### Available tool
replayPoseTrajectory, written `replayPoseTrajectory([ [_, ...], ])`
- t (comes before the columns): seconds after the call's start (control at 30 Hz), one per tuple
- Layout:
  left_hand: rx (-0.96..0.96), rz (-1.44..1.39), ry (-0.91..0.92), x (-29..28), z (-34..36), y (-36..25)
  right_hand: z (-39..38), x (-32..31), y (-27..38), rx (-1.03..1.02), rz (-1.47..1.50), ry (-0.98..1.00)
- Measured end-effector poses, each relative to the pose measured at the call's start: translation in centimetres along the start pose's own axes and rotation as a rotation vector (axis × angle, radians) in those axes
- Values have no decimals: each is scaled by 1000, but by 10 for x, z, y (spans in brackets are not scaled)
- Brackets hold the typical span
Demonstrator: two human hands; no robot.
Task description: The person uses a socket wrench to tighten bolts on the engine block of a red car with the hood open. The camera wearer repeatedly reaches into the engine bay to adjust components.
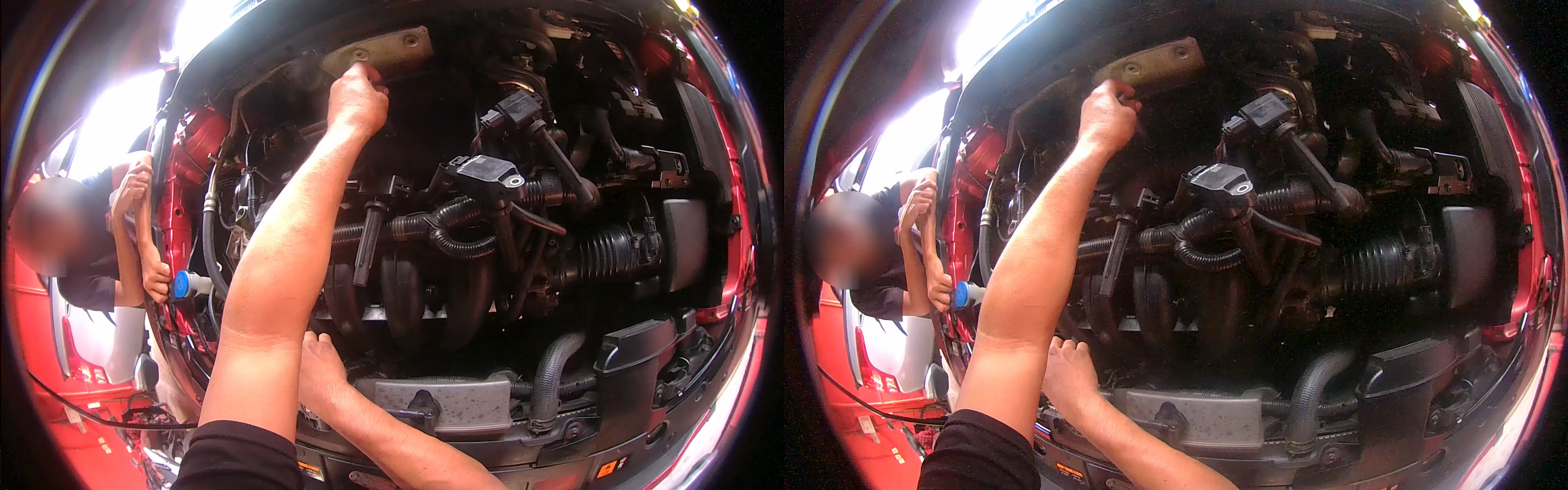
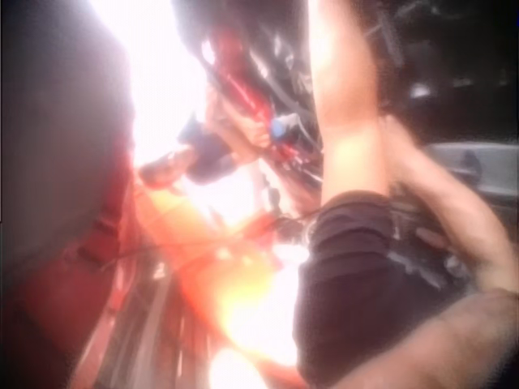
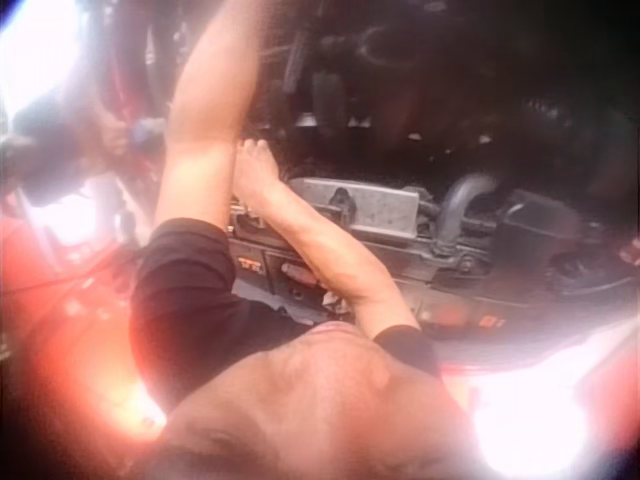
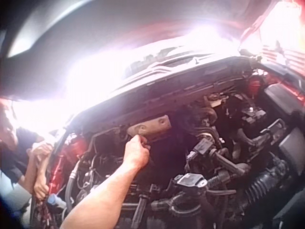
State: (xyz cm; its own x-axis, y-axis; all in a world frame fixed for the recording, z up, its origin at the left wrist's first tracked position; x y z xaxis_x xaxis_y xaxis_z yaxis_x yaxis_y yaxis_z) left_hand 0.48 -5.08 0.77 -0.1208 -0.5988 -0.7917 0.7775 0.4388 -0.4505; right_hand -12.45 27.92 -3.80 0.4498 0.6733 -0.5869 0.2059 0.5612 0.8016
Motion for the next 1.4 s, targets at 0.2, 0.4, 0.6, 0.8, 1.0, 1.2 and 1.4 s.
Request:
replayPoseTrajectory([
  [0.2,155,-43,-158,-38,27,-35,0,2,2,7,-72,67],
  [0.4,304,-204,-343,-61,29,-77,-2,0,1,-12,-55,-8],
  [0.6,261,-341,-310,-25,13,-94,-6,-14,-10,84,485,-421],
  [0.8,295,-324,-200,-12,8,-101,-5,-4,-7,34,462,-353],
  [1.0,163,-170,-28,34,-2,-88,-8,-1,-17,156,780,-500],
  [1.2,268,-164,85,45,-10,-97,-8,1,-17,156,746,-471],
  [1.4,62,-194,496,63,14,-74,-2,0,2,-21,7,-34],
])
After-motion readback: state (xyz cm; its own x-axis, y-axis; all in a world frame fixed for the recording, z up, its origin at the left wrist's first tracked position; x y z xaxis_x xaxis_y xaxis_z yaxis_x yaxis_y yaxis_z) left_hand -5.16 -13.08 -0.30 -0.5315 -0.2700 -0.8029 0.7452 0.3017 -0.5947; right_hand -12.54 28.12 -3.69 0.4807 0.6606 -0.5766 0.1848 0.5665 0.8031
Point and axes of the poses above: each hand's wrist, its own z-axis towards the middle knuckle, its own x-axis out of the palm, y = z × x, the point moved 9 cm from there along z, towards the middle knuckle, and after that the axes turned 10 degrees about -y, right-handed, at the moved point
